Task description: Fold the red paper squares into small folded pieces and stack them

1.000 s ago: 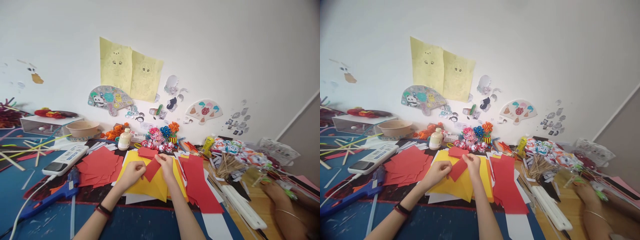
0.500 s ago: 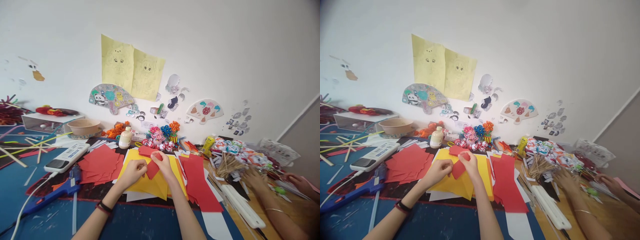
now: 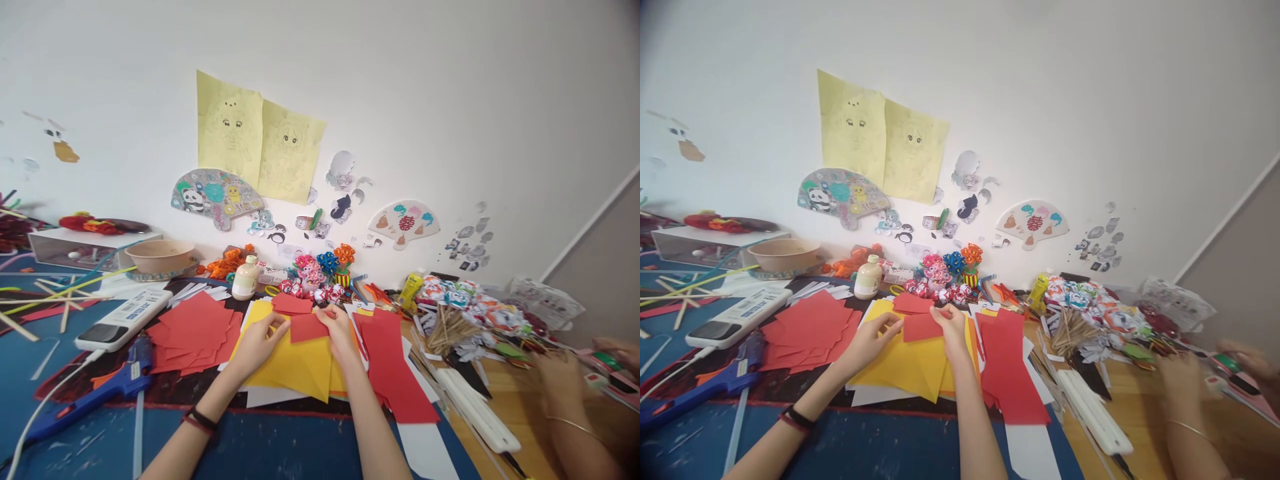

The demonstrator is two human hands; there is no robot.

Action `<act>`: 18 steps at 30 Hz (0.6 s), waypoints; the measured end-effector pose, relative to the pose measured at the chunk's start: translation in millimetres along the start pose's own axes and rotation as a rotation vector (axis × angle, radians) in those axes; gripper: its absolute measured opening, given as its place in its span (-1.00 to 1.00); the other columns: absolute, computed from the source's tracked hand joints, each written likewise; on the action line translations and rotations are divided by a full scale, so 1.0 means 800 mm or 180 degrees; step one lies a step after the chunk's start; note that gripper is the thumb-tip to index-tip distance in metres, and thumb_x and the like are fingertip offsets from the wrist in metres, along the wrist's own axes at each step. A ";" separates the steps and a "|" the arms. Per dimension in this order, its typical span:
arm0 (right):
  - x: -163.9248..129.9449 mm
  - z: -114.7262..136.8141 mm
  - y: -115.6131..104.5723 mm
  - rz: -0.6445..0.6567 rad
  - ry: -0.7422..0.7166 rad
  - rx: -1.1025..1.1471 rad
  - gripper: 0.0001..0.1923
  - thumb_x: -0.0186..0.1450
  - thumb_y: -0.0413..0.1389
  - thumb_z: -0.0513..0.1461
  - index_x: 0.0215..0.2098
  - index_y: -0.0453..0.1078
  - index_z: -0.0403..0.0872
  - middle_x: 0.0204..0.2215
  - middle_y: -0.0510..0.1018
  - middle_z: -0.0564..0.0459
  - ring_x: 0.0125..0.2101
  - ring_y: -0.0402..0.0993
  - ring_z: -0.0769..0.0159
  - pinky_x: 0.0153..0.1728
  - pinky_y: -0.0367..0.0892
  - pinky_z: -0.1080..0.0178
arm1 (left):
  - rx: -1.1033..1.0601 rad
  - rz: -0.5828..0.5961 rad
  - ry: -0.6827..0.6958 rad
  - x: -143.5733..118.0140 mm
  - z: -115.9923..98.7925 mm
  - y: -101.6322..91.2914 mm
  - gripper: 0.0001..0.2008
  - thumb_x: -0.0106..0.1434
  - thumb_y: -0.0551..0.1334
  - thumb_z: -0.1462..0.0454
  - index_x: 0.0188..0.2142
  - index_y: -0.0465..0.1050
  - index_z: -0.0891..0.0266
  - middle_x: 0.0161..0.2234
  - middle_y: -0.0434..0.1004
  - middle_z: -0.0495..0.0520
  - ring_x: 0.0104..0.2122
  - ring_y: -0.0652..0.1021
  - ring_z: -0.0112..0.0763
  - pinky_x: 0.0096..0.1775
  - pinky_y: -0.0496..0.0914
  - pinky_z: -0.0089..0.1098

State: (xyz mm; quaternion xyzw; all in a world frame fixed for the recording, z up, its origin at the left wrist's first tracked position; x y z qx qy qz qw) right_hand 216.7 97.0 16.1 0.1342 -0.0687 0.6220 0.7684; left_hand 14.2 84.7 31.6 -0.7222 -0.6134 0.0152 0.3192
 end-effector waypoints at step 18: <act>-0.031 -0.007 0.089 0.1460 0.0153 -0.0511 -0.80 0.14 0.17 -0.13 -0.54 0.47 -0.09 -0.60 0.46 0.13 -0.56 0.26 0.39 -0.52 0.08 0.35 | -0.0076 0.0145 0.0137 -0.005 -0.011 0.012 -0.66 0.25 0.03 0.09 -0.56 0.27 0.23 -0.62 0.23 -0.08 -0.56 0.26 -0.46 -0.49 0.04 -0.46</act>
Point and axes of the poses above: each hand's wrist, its own x-axis towards the middle knuckle, its own y-axis out of the palm, z = x × y, the point moved 10 cm from there along x, towards the middle knuckle
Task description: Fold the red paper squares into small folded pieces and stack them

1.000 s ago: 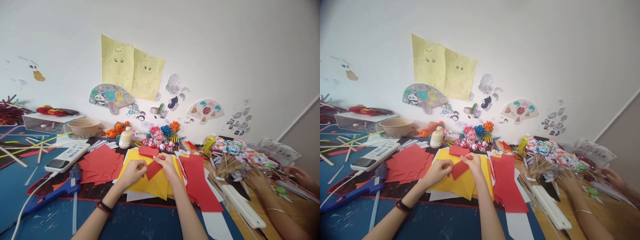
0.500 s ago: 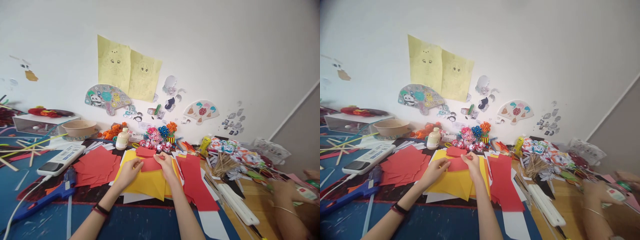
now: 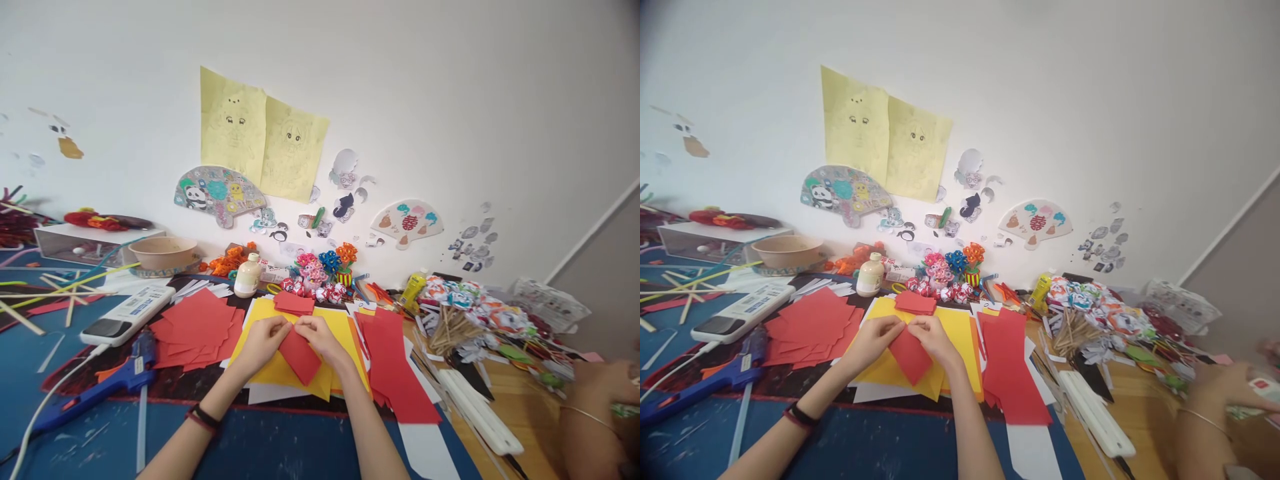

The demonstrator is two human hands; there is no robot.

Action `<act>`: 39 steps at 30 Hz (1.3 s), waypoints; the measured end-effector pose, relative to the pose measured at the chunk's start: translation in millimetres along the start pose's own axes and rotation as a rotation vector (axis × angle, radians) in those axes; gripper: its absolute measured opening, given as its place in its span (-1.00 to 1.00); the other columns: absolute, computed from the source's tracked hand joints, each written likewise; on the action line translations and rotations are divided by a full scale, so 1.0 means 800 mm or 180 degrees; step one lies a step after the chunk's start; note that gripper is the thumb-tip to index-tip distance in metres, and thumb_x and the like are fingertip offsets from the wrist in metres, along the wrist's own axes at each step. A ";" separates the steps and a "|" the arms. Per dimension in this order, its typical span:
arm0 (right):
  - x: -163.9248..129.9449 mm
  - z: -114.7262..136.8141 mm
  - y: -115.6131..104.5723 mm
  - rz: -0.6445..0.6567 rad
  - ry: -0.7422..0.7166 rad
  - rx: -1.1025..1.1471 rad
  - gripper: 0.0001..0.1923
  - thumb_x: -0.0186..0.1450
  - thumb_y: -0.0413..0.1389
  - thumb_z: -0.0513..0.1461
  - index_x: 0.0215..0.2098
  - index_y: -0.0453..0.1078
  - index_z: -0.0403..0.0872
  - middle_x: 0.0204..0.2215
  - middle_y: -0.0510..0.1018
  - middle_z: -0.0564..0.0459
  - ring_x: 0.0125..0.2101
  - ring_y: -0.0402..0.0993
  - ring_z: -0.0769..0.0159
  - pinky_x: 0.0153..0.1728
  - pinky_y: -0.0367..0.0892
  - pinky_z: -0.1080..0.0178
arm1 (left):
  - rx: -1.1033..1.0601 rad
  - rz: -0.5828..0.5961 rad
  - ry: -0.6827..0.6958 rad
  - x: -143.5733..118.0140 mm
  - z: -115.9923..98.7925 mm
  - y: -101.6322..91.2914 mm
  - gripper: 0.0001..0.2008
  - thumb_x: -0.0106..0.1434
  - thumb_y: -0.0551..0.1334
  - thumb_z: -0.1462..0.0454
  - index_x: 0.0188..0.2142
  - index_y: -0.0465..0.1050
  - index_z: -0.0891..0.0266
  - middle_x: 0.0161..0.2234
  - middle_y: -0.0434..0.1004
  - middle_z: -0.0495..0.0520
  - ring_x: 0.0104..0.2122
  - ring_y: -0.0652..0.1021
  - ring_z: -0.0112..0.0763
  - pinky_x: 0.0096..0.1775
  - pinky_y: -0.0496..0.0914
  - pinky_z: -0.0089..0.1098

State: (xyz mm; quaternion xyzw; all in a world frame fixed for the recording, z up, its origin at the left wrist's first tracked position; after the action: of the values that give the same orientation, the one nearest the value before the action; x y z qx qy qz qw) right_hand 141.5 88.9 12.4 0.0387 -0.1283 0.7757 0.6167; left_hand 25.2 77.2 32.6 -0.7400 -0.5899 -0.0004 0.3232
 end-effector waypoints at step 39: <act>0.006 -0.012 -0.024 -0.0331 -0.0110 0.0461 -0.50 0.08 0.28 0.00 -0.11 0.40 -0.10 -0.46 0.47 0.06 -0.54 0.35 0.40 -0.55 0.23 0.36 | -0.0244 -0.0175 0.0181 0.006 0.007 -0.006 -0.56 0.14 0.24 0.05 -0.01 0.36 0.12 -0.03 0.50 0.12 -0.08 0.50 -0.20 -0.02 0.34 -0.22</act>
State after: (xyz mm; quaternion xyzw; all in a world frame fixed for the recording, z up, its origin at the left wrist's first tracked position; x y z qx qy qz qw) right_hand 159.8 99.3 7.3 0.1032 -0.0803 0.7491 0.6494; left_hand 19.8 84.4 32.2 -0.7350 -0.6001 -0.0530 0.3112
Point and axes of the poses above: each hand's wrist, its own x-axis towards the middle knuckle, its own y-axis out of the palm, z = x × y, the point moved 10 cm from there along x, towards the middle knuckle
